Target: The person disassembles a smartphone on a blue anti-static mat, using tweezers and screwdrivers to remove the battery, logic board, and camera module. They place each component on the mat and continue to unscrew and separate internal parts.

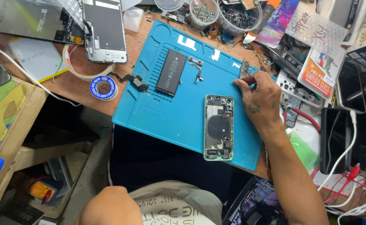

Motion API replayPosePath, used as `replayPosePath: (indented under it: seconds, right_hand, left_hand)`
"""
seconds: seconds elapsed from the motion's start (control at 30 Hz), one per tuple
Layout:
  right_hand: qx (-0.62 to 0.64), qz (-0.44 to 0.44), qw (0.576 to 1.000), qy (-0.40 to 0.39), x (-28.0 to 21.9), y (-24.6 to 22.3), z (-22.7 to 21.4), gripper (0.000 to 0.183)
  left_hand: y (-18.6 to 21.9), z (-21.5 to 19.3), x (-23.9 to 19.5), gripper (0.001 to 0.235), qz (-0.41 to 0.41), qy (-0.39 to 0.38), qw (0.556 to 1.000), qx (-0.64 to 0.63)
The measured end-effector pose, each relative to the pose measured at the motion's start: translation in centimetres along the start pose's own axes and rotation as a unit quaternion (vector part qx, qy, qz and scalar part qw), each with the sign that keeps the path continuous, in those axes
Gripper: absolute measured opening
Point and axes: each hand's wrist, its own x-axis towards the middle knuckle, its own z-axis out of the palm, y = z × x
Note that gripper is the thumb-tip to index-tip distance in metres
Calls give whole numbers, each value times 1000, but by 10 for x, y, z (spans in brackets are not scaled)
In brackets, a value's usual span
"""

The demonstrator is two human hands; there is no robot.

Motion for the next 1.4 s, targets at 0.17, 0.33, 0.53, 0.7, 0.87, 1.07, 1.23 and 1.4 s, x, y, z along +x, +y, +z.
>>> replayPosePath:
  seconds: [0.17, 0.33, 0.53, 0.7, 0.87, 1.07, 1.23, 1.4]
  right_hand:
    - [13, -28, 999, 12, -2, -1, 1, 25]
    - [8, -21, 1000, 2, -2, -5, 0, 21]
    - [10, -28, 999, 13, -7, -7, -1, 15]
    - [12, -7, 1000, 5, -7, -5, -3, 17]
    - [13, 11, 1000, -1, -1, -3, -1, 27]
    - [50, 107, 993, -27, 6, -2, 2, 30]
    - [45, 162, 985, -42, 9, 0, -3, 32]
    - [-14, 147, 988, -43, 19, 4, -1, 36]
  left_hand:
    - [6, -9, -10, 34, -2, 17, 1000, -22]
    - [19, -25, -26, 30, -8, 54, 995, -83]
    - [50, -81, -68, 25, 65, 261, 914, -304]
    - [99, -159, -137, 21, 268, 538, 688, -407]
    - [146, -224, -206, 17, 413, 682, 491, -350]
    - [154, -278, -184, 14, 394, 713, 458, -356]
    - [142, -286, -153, 15, 334, 713, 485, -382]
    - [138, -283, -145, 15, 314, 716, 496, -379]
